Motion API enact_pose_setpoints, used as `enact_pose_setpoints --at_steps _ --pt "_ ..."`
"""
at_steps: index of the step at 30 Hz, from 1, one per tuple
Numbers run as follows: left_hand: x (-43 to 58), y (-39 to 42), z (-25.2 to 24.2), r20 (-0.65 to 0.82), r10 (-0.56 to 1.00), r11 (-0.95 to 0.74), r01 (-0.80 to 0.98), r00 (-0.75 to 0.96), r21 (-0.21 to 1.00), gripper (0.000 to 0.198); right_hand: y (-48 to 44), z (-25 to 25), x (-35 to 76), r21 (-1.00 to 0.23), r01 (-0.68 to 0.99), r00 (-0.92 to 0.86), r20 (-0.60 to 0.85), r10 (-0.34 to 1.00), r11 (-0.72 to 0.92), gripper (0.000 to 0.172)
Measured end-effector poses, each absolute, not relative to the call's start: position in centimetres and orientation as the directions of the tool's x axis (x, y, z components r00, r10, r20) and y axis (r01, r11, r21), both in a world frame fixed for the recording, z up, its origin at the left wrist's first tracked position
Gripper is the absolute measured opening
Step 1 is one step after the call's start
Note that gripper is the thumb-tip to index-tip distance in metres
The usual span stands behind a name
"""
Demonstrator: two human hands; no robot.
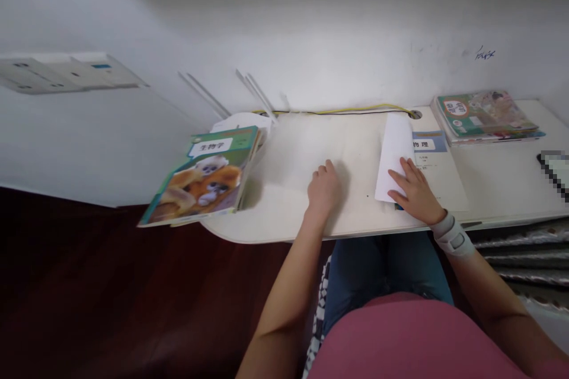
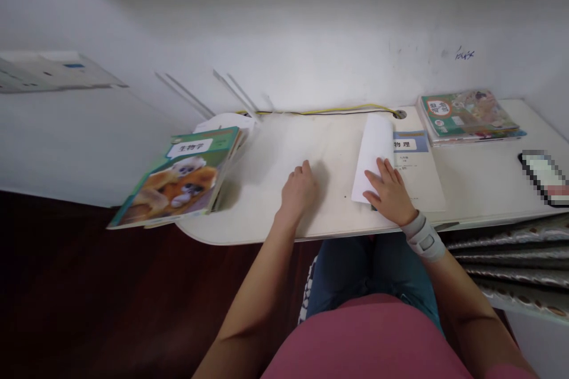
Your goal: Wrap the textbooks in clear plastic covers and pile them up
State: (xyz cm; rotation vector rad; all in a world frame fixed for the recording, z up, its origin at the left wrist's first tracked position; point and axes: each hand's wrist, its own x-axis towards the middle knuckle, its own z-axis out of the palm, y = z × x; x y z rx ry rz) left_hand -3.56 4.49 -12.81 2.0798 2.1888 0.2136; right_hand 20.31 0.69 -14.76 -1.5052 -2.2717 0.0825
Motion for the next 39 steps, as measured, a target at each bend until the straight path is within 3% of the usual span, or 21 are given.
enact_pose_setpoints --at_steps 5,10,16,19,23,26,28,30,34,39 --pt "-5.2 4.8 -11.8 0.123 0.990 -0.024 0.805 -0.061 0.592 0.043 0.6 -14.4 20.2 -0.269 0.859 -0.344 0.328 0.880 0.436 0.049" --pt "-9.1 3.9 -11.5 0.145 0.958 0.076 0.711 -0.245 0.699 0.038 1.1 -14.0 18.4 -0.196 0.865 -0.404 0.273 0.873 0.461 0.049" --pt "-12.2 2.8 -13.1 0.129 0.936 0.176 0.754 -0.327 0.633 0.036 1.4 -14.1 15.5 -0.093 0.887 -0.428 0.201 0.881 0.453 0.046" --pt "-12.7 2.2 -13.6 0.215 0.929 0.145 0.830 -0.302 0.539 0.043 1.3 -14.1 14.6 -0.077 0.879 -0.449 0.196 0.872 0.470 0.045" --pt "-11.3 0.6 -13.8 0.515 0.842 -0.047 0.927 -0.163 0.372 0.045 1.1 -13.9 13.6 -0.053 0.860 -0.489 0.199 0.849 0.508 0.044" --pt "-9.3 -0.5 -14.3 0.599 0.799 -0.297 0.902 0.055 0.314 0.038 1.0 -13.8 12.7 -0.038 0.848 -0.513 0.191 0.837 0.528 0.044" --pt "-8.2 -0.9 -14.9 0.542 0.815 -0.407 0.867 0.204 0.286 0.035 1.0 -13.7 12.2 -0.029 0.840 -0.529 0.178 0.830 0.542 0.043" --pt "-7.6 -1.2 -15.6 0.438 0.859 -0.412 0.867 0.266 0.282 0.034 0.8 -13.7 11.6 -0.021 0.822 -0.560 0.158 0.814 0.569 0.041" --pt "-7.3 -1.9 -16.5 0.266 0.951 -0.236 0.927 0.159 0.291 0.037 0.1 -13.9 10.7 -0.005 0.763 -0.640 0.132 0.757 0.646 0.039" --pt "-7.3 -2.6 -16.4 0.218 0.975 -0.102 0.957 0.042 0.271 0.041 -0.8 -13.9 10.2 0.025 0.735 -0.675 0.132 0.726 0.678 0.040"
